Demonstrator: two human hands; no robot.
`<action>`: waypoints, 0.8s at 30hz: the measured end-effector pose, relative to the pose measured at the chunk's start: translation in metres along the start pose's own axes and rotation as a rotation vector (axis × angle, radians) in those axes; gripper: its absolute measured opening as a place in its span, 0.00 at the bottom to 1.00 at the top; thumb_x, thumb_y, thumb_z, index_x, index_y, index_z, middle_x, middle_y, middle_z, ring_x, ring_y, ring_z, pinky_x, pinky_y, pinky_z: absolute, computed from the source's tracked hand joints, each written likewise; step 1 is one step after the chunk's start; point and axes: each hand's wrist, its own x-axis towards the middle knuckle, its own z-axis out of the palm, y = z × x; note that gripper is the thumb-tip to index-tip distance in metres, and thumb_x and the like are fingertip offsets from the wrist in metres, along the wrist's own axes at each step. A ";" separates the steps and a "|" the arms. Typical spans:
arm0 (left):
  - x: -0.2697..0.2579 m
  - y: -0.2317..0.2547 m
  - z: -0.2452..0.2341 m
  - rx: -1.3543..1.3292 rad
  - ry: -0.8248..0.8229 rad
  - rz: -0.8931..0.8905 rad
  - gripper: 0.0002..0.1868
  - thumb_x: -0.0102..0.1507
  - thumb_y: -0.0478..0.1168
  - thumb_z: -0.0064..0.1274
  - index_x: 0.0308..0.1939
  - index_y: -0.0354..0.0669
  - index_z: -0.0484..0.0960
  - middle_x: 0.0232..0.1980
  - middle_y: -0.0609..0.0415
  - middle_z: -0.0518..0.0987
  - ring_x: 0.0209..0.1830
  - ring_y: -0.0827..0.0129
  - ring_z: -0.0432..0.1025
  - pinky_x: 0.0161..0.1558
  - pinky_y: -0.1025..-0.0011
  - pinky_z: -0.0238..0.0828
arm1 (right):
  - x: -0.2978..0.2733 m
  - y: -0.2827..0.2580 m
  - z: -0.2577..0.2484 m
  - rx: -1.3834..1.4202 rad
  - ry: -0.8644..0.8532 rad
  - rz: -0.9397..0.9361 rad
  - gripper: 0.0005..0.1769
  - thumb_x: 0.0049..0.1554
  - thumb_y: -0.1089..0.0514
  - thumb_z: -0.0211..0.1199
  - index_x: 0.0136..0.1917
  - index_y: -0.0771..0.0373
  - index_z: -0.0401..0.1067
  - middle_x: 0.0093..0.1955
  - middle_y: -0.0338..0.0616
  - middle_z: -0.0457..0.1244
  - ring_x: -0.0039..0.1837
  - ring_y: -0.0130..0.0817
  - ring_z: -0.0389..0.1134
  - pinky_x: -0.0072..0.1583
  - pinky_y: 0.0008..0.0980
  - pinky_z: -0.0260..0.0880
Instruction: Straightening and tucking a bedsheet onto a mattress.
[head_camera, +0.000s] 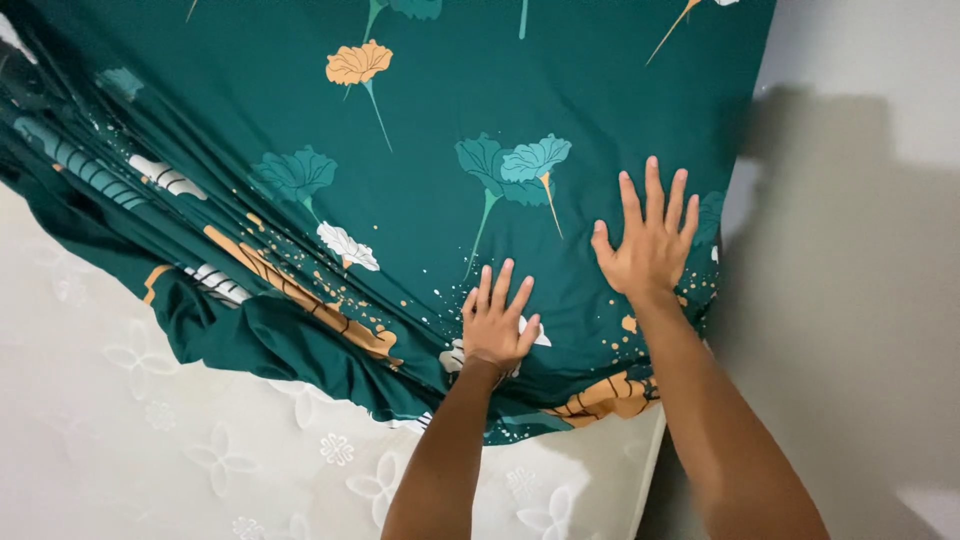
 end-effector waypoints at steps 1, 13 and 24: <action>0.001 0.001 -0.001 -0.003 -0.004 0.006 0.33 0.66 0.59 0.45 0.75 0.63 0.68 0.85 0.54 0.53 0.84 0.53 0.45 0.75 0.54 0.41 | 0.002 0.000 0.000 -0.003 -0.001 0.007 0.41 0.60 0.42 0.57 0.83 0.55 0.60 0.88 0.52 0.42 0.86 0.62 0.36 0.79 0.64 0.32; 0.033 0.023 -0.068 -0.068 -0.031 0.010 0.33 0.65 0.57 0.50 0.75 0.56 0.71 0.84 0.50 0.55 0.81 0.45 0.50 0.72 0.49 0.47 | 0.002 0.005 0.016 -0.056 0.037 0.006 0.39 0.62 0.40 0.57 0.83 0.54 0.60 0.88 0.50 0.43 0.87 0.59 0.38 0.80 0.62 0.34; 0.299 -0.043 -0.078 0.040 0.124 0.124 0.32 0.73 0.61 0.43 0.80 0.62 0.65 0.87 0.55 0.47 0.86 0.48 0.43 0.79 0.49 0.45 | 0.010 0.005 0.016 -0.050 0.014 0.068 0.38 0.57 0.41 0.59 0.78 0.50 0.64 0.85 0.46 0.47 0.84 0.58 0.43 0.78 0.65 0.42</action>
